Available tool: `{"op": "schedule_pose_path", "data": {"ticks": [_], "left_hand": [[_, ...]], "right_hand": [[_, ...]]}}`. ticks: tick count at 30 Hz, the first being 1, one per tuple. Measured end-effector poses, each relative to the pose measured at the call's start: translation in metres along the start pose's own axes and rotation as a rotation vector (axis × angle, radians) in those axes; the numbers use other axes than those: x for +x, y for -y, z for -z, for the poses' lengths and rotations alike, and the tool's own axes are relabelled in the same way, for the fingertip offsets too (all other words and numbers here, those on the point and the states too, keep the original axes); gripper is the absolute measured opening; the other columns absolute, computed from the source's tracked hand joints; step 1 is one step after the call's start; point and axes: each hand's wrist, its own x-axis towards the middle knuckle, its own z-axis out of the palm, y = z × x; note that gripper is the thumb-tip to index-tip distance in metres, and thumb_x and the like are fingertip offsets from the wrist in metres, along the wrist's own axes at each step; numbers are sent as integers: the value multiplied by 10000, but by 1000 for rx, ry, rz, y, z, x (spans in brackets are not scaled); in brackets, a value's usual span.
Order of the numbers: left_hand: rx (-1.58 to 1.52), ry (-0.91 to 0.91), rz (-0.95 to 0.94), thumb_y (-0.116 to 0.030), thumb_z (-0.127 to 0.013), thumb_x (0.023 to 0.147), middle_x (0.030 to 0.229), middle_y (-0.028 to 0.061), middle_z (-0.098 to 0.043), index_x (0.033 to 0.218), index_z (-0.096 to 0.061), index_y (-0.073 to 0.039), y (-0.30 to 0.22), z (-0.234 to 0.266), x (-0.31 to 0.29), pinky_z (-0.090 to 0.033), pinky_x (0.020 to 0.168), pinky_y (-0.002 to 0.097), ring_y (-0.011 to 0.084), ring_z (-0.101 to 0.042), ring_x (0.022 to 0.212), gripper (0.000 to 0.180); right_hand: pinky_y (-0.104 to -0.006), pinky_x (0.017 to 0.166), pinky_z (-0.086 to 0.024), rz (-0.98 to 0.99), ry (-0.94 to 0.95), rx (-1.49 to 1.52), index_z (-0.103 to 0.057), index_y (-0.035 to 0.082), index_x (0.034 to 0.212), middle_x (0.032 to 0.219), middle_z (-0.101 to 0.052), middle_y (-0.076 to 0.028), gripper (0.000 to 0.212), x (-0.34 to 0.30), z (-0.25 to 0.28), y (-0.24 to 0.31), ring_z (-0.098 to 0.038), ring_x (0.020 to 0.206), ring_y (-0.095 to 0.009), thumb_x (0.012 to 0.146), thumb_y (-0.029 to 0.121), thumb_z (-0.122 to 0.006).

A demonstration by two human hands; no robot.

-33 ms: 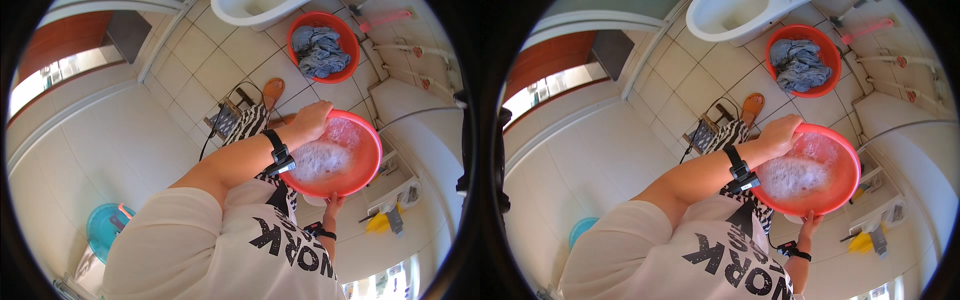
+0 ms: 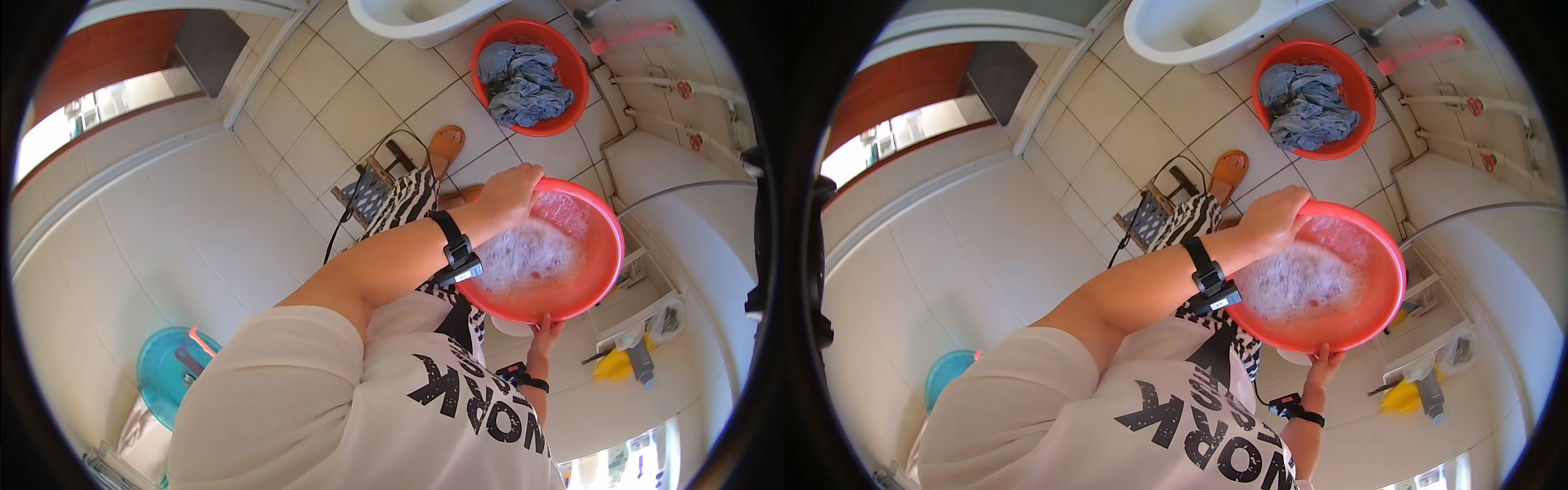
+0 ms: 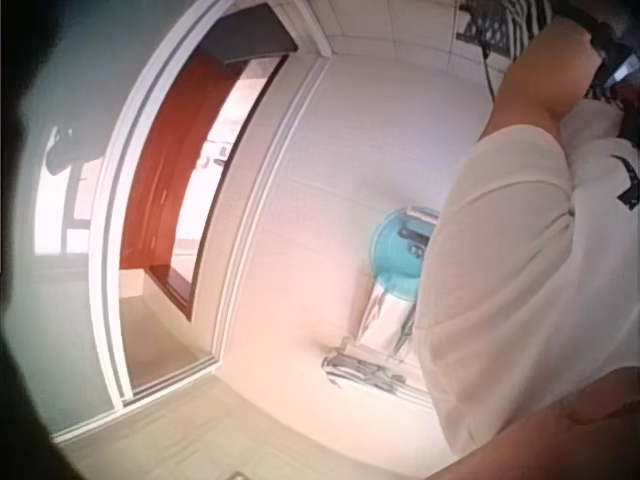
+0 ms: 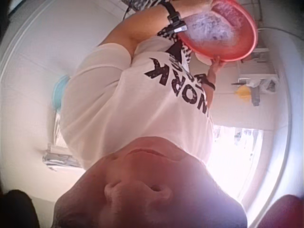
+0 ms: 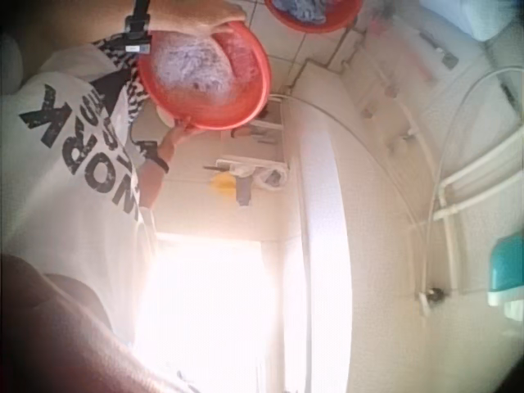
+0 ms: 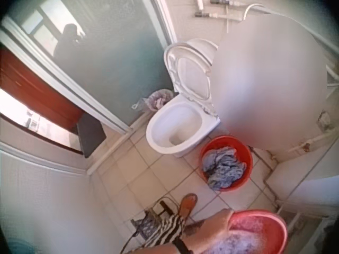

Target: The person hand-washes clothes in two orange basins filled with soapy water in a bathroom. They agitate and rinse a blue garment and a red-and-white striped cloth, then wring them out and transfer them between basins.

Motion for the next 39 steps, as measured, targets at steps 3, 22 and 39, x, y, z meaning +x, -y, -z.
{"op": "schedule_pose_path", "data": {"ticks": [3,22,39], "left_hand": [[14,-159,90,-157,-641,893,1026,181,-623,1057,-580,-42,28,41,5,-489,803,488,408,-610,969,209],[269,-182,132,-205,-619,903,1095,222,-647,1140,-609,-55,-22,40,67,-492,888,484,421,-607,1052,281],[381,163,-150,-198,-662,935,877,131,-695,1110,-611,-41,-102,-215,170,-530,684,385,243,-680,773,241]], "right_hand": [[-321,723,-589,109,92,-104,-419,56,1281,1214,-545,-97,293,17,-26,48,-604,965,-176,1028,156,-529],[-244,615,-463,307,174,-169,-520,24,1171,880,-599,-19,217,60,27,154,-536,720,-81,1032,187,-553],[-236,586,-399,318,-30,206,-576,29,1130,853,-586,7,190,213,185,13,-501,700,-82,1006,173,-587]]}}
